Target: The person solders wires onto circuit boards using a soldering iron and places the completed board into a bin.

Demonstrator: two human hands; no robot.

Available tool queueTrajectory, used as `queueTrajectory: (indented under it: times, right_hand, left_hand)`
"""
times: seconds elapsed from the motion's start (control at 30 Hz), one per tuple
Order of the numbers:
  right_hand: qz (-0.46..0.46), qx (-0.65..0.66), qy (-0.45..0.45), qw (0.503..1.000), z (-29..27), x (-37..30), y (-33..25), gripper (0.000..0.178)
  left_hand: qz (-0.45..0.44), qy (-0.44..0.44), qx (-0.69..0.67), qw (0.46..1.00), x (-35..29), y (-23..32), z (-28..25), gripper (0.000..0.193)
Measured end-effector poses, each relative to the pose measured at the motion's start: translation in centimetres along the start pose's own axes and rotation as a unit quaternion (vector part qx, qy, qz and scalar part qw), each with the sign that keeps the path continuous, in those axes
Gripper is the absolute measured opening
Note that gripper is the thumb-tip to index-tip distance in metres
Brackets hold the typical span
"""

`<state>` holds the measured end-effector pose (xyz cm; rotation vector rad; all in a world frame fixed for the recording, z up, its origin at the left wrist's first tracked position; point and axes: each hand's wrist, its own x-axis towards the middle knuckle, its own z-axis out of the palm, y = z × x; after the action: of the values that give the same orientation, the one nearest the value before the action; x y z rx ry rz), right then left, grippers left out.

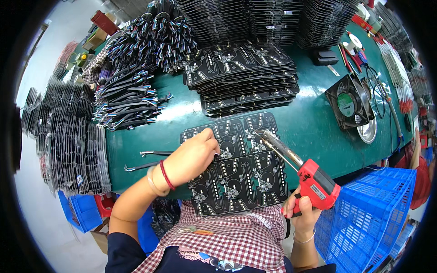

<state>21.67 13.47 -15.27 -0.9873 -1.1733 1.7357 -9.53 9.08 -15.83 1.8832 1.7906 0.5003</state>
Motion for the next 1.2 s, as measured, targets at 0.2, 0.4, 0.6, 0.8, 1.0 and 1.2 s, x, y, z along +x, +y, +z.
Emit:
queueTrajectory:
  times: [0.2,0.4,0.6,0.8,1.0,1.2]
  right_hand:
    - [-0.002,-0.008,0.004,1.000,0.2,-0.4,-0.1,0.042]
    - [0.006,0.037,0.004,0.999,-0.2,-0.5,-0.2,0.040]
    - [0.006,0.039,0.003,0.999,-0.7,-0.4,-0.1,0.039]
    - [-0.015,0.026,-0.003,1.000,-0.6,-0.6,0.4,0.037]
    - [0.034,0.013,0.002,0.999,-0.8,-1.2,0.1,0.046]
    - [0.074,-0.060,-0.039,0.995,-0.3,-1.5,0.8,0.050]
  left_hand:
    - [0.016,-0.116,0.032,0.993,1.7,-0.8,-0.5,0.014]
    - [-0.037,-0.025,0.030,0.999,0.3,1.1,0.6,0.022]
    - [-0.076,0.033,0.115,0.990,-0.6,2.4,1.7,0.030]
    - [-0.066,0.052,-0.060,0.995,-1.5,1.3,0.8,0.030]
    - [-0.037,0.127,-0.090,0.987,-2.9,0.0,1.2,0.021]
    - [-0.031,0.213,-0.100,0.971,-3.1,0.1,2.8,0.024]
